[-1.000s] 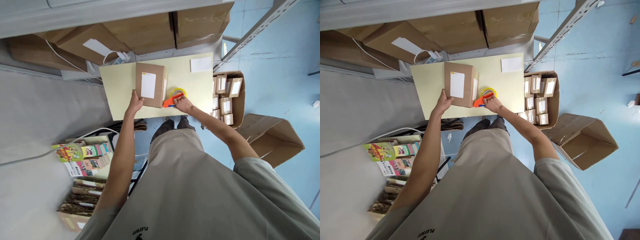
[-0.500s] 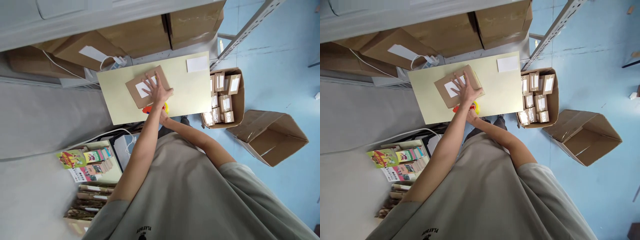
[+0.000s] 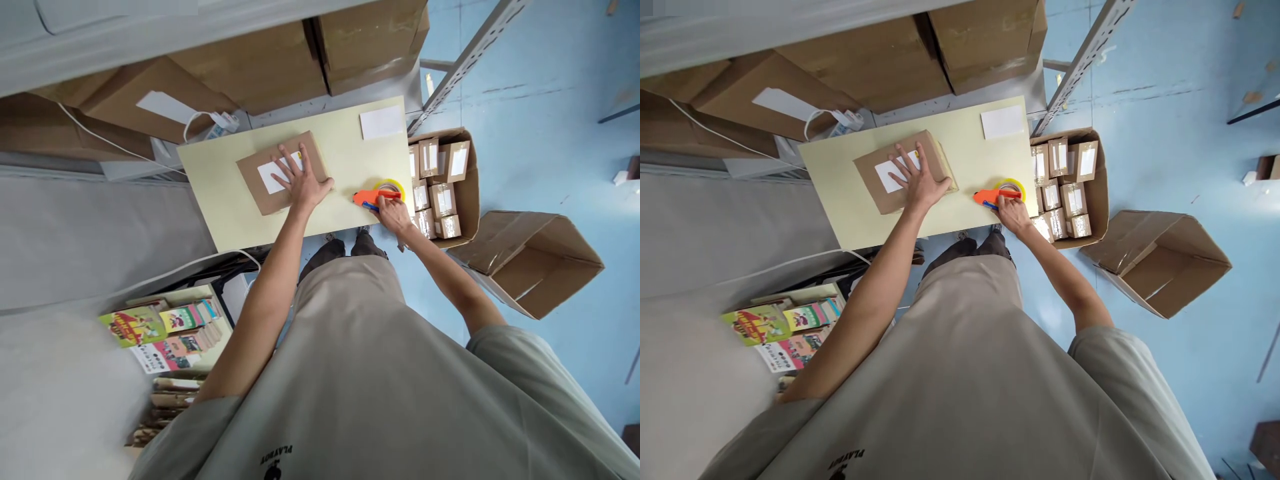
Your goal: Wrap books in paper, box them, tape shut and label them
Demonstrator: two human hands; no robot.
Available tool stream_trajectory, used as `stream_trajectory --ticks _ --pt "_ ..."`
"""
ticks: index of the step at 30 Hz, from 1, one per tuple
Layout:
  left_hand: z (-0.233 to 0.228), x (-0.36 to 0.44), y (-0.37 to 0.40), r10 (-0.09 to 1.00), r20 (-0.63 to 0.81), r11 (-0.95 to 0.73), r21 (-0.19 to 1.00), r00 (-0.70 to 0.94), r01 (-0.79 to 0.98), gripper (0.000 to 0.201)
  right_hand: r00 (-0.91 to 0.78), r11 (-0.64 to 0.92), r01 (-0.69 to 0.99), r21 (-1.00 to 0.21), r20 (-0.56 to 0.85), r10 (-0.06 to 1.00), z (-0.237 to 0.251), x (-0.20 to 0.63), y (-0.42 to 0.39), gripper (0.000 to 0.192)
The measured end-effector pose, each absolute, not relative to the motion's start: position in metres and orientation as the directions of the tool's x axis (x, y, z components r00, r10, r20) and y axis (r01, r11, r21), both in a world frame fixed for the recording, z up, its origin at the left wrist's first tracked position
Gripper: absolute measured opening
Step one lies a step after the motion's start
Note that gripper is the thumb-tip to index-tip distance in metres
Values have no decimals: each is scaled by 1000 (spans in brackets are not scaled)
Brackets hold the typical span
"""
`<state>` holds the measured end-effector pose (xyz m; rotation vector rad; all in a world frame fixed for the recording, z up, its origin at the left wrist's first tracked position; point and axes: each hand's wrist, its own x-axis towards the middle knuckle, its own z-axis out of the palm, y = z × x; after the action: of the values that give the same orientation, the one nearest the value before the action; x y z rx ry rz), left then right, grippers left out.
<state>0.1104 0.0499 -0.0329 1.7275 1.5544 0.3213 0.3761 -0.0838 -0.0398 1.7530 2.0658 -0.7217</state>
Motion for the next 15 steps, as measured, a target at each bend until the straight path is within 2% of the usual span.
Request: stream_trajectory --ticks 4,8,15 --pt "-29 94 47 935 -308 62 628 175 775 107 -259 179 962 -206 -487 834 -44 361 -64 54" --pt "-25 85 38 927 -322 31 577 192 816 124 -302 224 951 -214 -480 824 -48 339 -46 57" --pt "-20 84 10 896 -379 10 541 233 841 120 -422 355 907 -228 -507 752 -53 306 -38 60"
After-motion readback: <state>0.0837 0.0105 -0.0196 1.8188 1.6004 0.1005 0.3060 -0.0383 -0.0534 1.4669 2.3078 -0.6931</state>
